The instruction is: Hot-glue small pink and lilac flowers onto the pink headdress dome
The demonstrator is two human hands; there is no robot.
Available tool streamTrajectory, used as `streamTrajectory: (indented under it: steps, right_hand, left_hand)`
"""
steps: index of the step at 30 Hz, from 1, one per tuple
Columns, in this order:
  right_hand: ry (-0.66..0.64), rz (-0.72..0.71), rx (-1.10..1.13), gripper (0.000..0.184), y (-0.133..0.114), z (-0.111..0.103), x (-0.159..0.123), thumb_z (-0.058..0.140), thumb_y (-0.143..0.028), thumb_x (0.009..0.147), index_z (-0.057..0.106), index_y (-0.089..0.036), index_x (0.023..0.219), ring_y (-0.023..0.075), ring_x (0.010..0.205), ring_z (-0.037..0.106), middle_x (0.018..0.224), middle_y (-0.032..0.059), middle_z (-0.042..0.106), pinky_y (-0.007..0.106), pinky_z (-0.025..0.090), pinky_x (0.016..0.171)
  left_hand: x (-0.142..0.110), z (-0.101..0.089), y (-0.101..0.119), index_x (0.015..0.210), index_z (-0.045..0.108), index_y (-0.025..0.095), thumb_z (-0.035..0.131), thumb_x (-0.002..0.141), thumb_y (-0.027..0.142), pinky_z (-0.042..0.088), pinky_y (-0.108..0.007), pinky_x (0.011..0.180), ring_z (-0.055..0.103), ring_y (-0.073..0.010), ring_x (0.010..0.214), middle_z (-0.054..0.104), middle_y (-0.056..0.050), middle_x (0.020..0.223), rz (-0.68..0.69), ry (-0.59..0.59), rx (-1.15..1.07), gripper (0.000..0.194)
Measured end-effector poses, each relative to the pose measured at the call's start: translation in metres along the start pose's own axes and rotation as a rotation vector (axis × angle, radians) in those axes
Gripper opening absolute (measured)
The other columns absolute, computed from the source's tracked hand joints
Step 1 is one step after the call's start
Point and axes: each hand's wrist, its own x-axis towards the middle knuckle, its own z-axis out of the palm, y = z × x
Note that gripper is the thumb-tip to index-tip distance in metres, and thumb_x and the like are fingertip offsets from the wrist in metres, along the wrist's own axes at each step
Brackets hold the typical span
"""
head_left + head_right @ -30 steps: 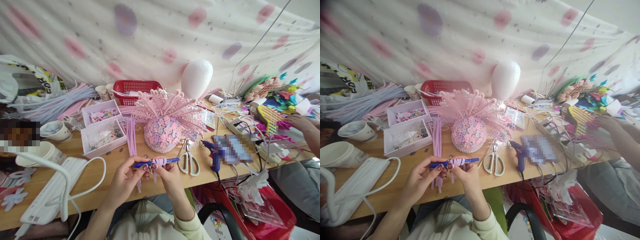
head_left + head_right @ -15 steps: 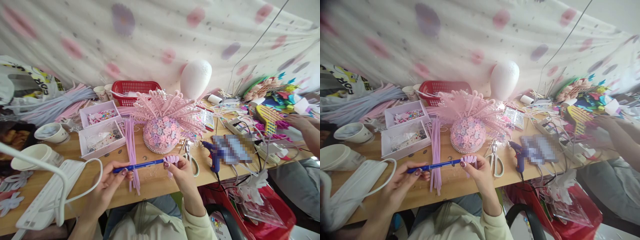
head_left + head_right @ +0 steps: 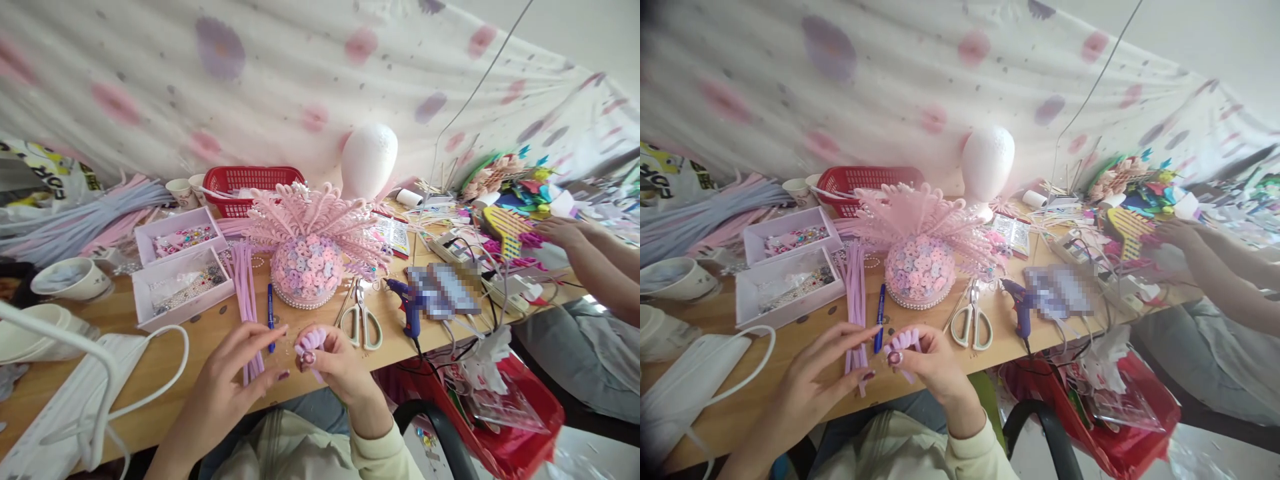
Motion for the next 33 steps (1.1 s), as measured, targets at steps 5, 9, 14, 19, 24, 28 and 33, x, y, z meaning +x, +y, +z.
streamTrajectory:
  steps: [5,9,14,19,24,28,33]
  right_hand:
    - [-0.171,0.102,0.102,0.035,0.007,0.000,-0.002,0.095,-0.037,0.060,0.072,-0.015,0.074,0.0052,0.051,0.053,0.065,-0.0029,0.065,0.018,0.043,0.053]
    - [-0.238,0.153,0.116,0.039,0.005,-0.003,-0.002,0.094,-0.042,0.061,0.074,-0.013,0.077,0.0057,0.054,0.055,0.069,-0.0003,0.067,0.018,0.043,0.055]
    - [-0.244,0.247,0.110,0.047,0.003,-0.008,-0.002,0.097,-0.041,0.054,0.076,-0.013,0.085,0.0067,0.058,0.057,0.072,-0.0005,0.067,0.018,0.045,0.057]
    - [-0.238,0.287,0.113,0.042,0.004,-0.011,-0.001,0.098,-0.038,0.051,0.074,-0.012,0.075,0.0072,0.057,0.060,0.066,-0.0012,0.067,0.019,0.046,0.058]
    - [-0.211,0.269,0.065,0.045,0.004,-0.011,0.000,0.099,-0.040,0.048,0.075,-0.013,0.076,0.0070,0.058,0.061,0.070,-0.0005,0.071,0.018,0.046,0.058]
    - [-0.200,0.251,0.027,0.046,0.002,-0.010,-0.003,0.098,-0.043,0.048,0.074,-0.014,0.074,0.0063,0.057,0.060,0.069,-0.0011,0.071,0.017,0.045,0.057]
    - [-0.220,0.264,-0.003,0.045,-0.001,-0.010,-0.006,0.097,-0.044,0.053,0.072,-0.014,0.077,0.0054,0.052,0.056,0.065,-0.0031,0.067,0.017,0.044,0.053]
  left_hand:
    - [0.015,-0.003,0.015,0.130,0.067,0.038,0.062,0.094,0.040,0.054,-0.025,0.080,0.062,-0.0159,0.086,0.062,-0.002,0.096,-0.020,-0.281,-0.272,0.036]
    - [0.032,0.000,0.010,0.124,0.072,0.034,0.072,0.084,0.049,0.053,-0.025,0.076,0.059,-0.0163,0.082,0.059,-0.001,0.089,-0.100,-0.377,-0.321,0.042]
    - [0.042,-0.001,0.004,0.109,0.078,0.026,0.084,0.071,0.045,0.050,-0.024,0.071,0.057,-0.0147,0.077,0.058,0.000,0.085,-0.127,-0.489,-0.494,0.043]
    - [0.044,0.000,0.002,0.090,0.076,0.021,0.087,0.069,0.038,0.047,-0.021,0.067,0.054,-0.0114,0.069,0.059,0.001,0.077,-0.175,-0.479,-0.709,0.029]
    - [0.045,-0.005,0.003,0.079,0.074,0.020,0.089,0.068,0.031,0.044,-0.019,0.064,0.053,-0.0100,0.068,0.058,0.002,0.075,-0.193,-0.489,-0.687,0.022]
    - [0.045,-0.007,0.007,0.081,0.076,0.021,0.086,0.071,0.024,0.045,-0.020,0.066,0.055,-0.0097,0.069,0.060,0.002,0.076,-0.150,-0.483,-0.652,0.014]
    - [0.043,-0.007,0.008,0.077,0.075,0.020,0.084,0.069,0.019,0.047,-0.020,0.061,0.059,-0.0100,0.065,0.064,0.001,0.074,-0.185,-0.462,-0.717,0.012]
